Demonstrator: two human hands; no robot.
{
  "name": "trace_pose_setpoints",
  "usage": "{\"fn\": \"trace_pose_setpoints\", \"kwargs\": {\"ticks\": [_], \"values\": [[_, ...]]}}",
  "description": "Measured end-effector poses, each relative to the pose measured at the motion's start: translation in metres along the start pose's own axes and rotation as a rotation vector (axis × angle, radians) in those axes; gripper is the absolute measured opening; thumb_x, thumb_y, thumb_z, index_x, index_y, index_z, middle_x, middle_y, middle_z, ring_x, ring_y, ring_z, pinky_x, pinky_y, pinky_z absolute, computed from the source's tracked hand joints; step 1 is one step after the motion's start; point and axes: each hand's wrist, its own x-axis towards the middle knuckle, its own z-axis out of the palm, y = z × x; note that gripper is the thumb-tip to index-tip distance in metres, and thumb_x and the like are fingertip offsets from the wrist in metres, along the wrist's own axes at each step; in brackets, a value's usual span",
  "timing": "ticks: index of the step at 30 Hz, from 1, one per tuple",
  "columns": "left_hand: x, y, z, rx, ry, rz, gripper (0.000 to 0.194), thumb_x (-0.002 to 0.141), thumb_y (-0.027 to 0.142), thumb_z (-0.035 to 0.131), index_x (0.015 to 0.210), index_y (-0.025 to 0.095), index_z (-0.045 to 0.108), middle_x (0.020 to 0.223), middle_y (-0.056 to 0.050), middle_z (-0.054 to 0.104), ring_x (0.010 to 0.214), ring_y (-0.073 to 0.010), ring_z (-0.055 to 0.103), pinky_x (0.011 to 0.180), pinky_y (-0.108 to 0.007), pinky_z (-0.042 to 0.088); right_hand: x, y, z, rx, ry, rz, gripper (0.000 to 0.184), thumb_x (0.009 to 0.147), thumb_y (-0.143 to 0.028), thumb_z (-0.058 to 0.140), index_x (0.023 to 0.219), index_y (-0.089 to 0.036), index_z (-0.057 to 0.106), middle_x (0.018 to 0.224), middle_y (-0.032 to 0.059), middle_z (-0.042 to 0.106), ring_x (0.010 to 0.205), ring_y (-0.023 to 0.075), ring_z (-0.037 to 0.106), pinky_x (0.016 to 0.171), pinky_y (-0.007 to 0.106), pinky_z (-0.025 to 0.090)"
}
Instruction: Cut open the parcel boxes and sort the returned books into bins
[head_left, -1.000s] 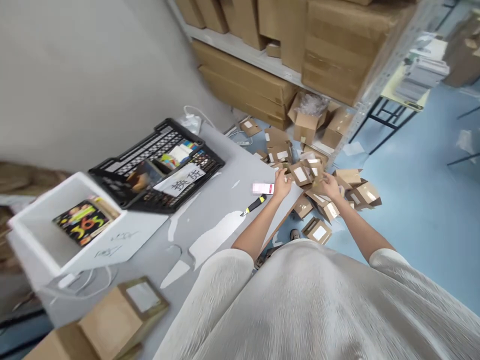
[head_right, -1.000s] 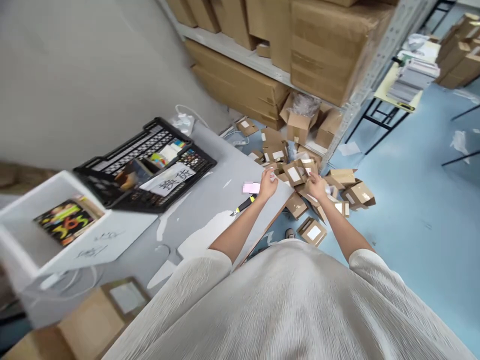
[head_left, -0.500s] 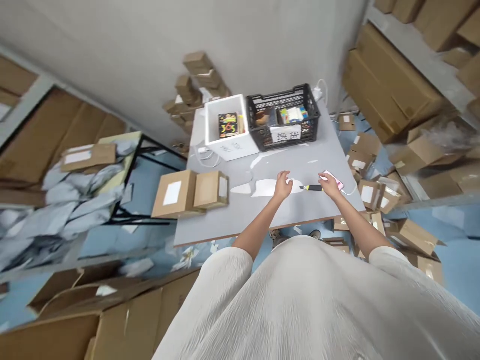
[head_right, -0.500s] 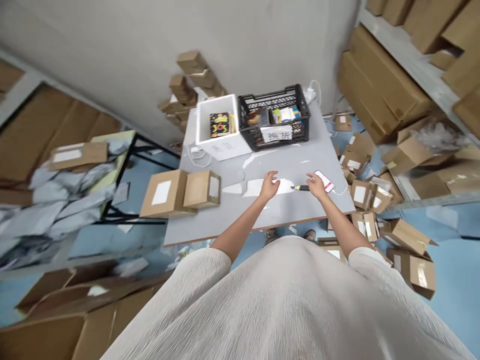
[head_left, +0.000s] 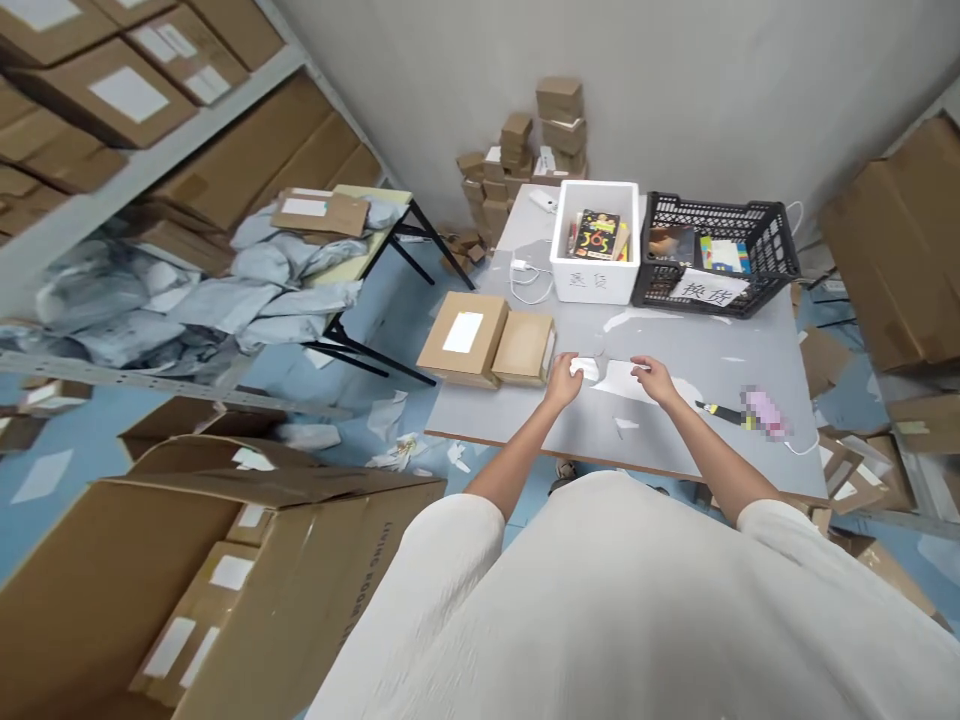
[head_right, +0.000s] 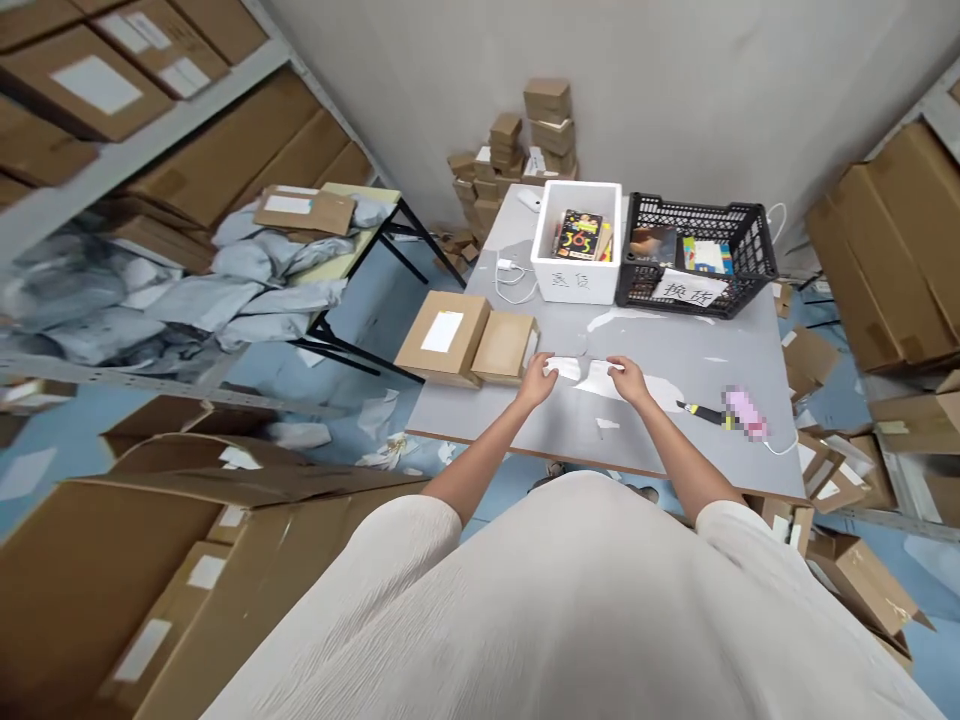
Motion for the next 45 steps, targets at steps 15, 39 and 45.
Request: {"fn": "trace_pose_setpoints", "kwargs": {"ticks": [15,39,45], "values": [[-0.005,-0.102,-0.093,0.104,-0.038,-0.036,0.051,0.092,0.011,0.064,0.142,0.019,0.07,0.154,-0.018,0.067,0.152,-0.035,0.059,0.132,-0.056,0.043,0.11,-0.053,0.177,-0.305,-0.243,-0.044,0.054,0.08,-0.033,0.073,0.132,-0.021,0.075,0.147,0.0169,0.071,0.117,0.0311,0.074,0.119,0.057,0.053],[-0.04,-0.072,-0.048,0.184,-0.219,0.012,0.06,0.093,0.012,0.063,0.154,0.018,0.064,0.166,-0.016,0.06,0.155,-0.0331,0.056,0.135,-0.051,0.043,0.116,-0.03,0.117,-0.503,-0.104,-0.012,0.04,0.078,-0.03,0.07,0.115,-0.017,0.073,0.124,0.0133,0.071,0.122,0.0318,0.062,0.113,0.043,0.053],[-0.049,-0.047,-0.018,0.238,-0.295,0.064,0.054,0.096,0.015,0.063,0.149,0.02,0.065,0.164,-0.014,0.06,0.154,-0.0297,0.056,0.132,-0.044,0.046,0.081,-0.005,0.057,-0.555,-0.038,0.119,0.039,0.082,-0.035,0.067,0.114,-0.016,0.075,0.121,0.0139,0.067,0.122,0.0311,0.061,0.107,0.038,0.053]]}}
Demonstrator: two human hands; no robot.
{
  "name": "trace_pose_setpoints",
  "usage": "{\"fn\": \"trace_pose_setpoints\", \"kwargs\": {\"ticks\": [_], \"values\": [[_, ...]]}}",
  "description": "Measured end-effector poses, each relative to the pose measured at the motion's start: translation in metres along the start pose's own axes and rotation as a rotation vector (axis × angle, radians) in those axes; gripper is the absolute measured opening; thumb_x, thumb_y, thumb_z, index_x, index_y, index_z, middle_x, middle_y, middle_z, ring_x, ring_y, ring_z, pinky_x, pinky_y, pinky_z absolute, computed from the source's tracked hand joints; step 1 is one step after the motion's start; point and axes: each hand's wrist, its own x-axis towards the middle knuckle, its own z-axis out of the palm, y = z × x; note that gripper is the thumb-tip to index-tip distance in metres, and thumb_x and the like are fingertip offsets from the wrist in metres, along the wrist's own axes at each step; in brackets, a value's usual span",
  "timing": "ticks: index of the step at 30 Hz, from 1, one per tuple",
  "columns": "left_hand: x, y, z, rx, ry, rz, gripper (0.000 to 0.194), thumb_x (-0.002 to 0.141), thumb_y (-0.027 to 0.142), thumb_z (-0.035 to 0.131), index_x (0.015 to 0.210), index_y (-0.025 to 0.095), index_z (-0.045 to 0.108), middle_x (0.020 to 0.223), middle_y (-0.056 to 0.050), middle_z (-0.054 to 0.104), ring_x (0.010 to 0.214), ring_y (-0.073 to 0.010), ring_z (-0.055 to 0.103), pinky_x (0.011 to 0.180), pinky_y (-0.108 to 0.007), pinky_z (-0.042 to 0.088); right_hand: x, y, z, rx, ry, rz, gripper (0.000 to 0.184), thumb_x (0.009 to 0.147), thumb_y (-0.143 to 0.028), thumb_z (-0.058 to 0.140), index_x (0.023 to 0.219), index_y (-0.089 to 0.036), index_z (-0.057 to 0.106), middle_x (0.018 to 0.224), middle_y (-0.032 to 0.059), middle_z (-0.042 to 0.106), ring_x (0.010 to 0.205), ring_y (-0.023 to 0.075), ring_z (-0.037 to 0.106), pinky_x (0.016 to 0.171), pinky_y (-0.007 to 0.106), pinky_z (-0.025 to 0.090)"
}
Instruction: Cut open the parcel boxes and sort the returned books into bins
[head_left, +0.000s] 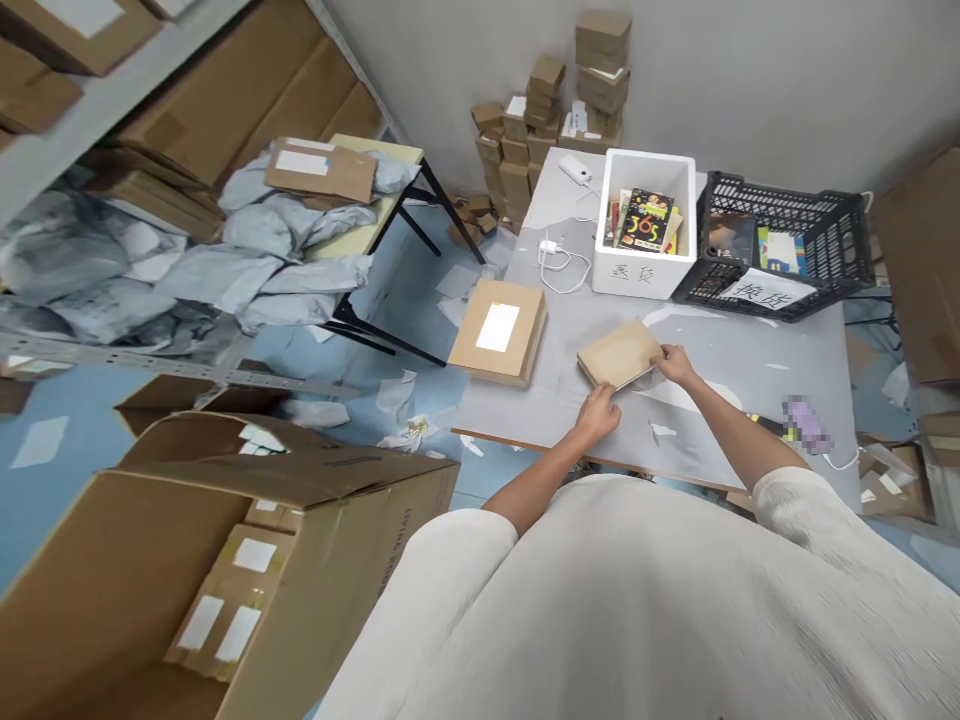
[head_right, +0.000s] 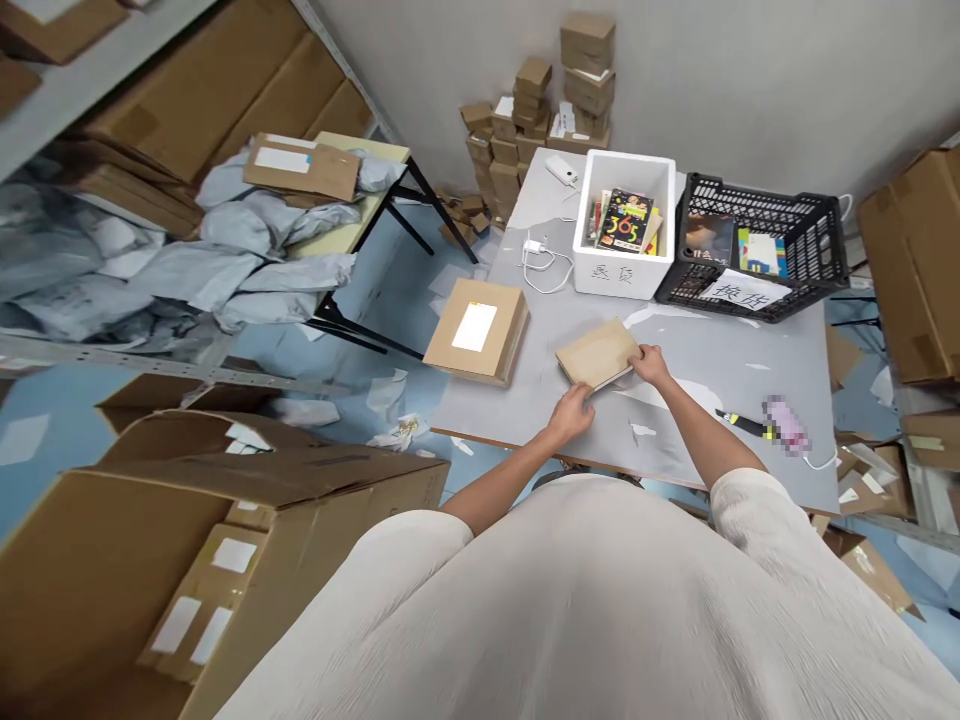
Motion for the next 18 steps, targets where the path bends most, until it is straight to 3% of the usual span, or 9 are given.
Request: {"fn": "trace_pose_setpoints", "kwargs": {"ticks": [8,13,18], "values": [[0.009,0.044,0.045,0.017,-0.086,0.068,0.049,0.098,0.016,0.063,0.146,0.023,0.067,0.16,-0.014,0.059,0.147,-0.0319,0.059,0.125,-0.046,0.051,-0.039,0.079,-0.046,0.057,0.117,0.138,0.046,0.08,-0.032,0.072,0.122,-0.013,0.078,0.126,0.0164,0.07,0.114,0.0302,0.068,0.104,0.038,0.055],[0.014,0.064,0.072,0.031,-0.122,0.064,0.062,0.098,0.019,0.063,0.16,0.023,0.056,0.174,-0.014,0.045,0.145,-0.0341,0.061,0.124,-0.047,0.051,-0.065,0.119,-0.062,0.067,0.173,0.222,0.042,0.083,-0.031,0.07,0.12,-0.012,0.078,0.128,0.0177,0.073,0.112,0.0301,0.071,0.1,0.037,0.056],[0.018,0.07,0.088,0.04,-0.099,0.01,0.08,0.095,0.021,0.066,0.172,0.024,0.043,0.181,-0.016,0.034,0.142,-0.0383,0.064,0.119,-0.05,0.055,-0.094,0.15,-0.066,0.079,0.171,0.267,0.03,0.087,-0.034,0.068,0.11,-0.016,0.077,0.112,0.0135,0.081,0.106,0.0295,0.075,0.092,0.034,0.056]]}}
